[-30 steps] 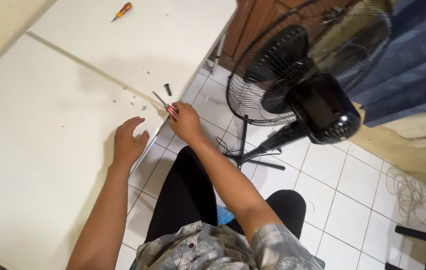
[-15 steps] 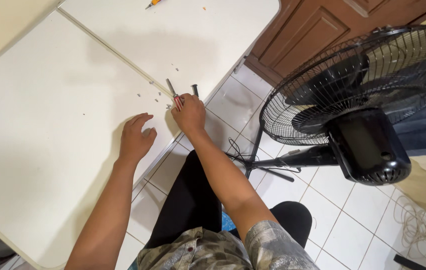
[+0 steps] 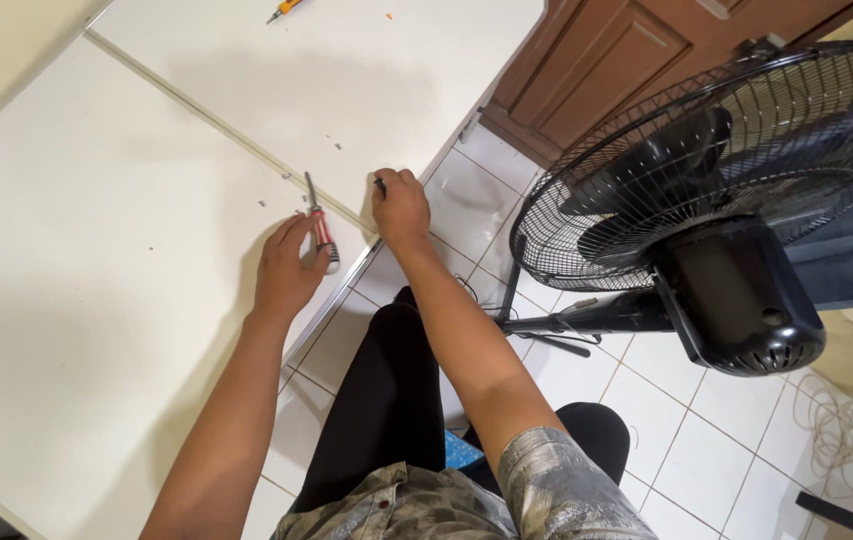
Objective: The person disassembles a standing electric fan by removing the front grille and motor housing, then reassembles it by reattaching the motor housing and front grille.
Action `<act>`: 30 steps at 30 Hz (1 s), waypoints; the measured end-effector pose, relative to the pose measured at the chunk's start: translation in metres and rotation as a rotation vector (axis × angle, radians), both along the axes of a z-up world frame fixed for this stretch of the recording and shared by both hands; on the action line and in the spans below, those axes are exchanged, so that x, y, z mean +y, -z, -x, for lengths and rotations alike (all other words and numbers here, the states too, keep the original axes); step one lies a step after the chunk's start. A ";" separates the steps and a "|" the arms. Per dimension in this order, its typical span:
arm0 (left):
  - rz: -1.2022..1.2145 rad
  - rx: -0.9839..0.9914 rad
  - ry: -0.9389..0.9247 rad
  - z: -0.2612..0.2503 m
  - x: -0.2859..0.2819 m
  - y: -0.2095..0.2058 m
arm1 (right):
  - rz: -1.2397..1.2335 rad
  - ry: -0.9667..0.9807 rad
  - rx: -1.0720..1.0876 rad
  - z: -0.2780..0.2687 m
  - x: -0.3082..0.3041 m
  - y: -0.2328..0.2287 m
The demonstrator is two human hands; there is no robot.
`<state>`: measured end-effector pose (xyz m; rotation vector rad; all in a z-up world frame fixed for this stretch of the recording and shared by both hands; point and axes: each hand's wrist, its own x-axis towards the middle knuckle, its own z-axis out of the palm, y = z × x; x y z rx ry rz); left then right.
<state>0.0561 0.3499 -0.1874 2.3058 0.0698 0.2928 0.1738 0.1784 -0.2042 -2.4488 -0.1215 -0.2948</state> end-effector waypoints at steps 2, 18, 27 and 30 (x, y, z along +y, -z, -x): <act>-0.044 0.004 0.003 -0.002 -0.003 0.003 | -0.130 0.021 0.042 0.007 -0.005 0.001; -0.159 -0.154 -0.067 0.007 -0.021 -0.014 | -0.634 -0.039 -0.131 0.138 -0.089 -0.108; 0.274 -0.361 0.235 0.006 -0.141 -0.113 | -0.518 0.167 -0.389 0.216 -0.193 -0.185; 0.340 -0.394 0.410 0.020 -0.196 -0.133 | -0.510 0.276 -0.451 0.233 -0.235 -0.203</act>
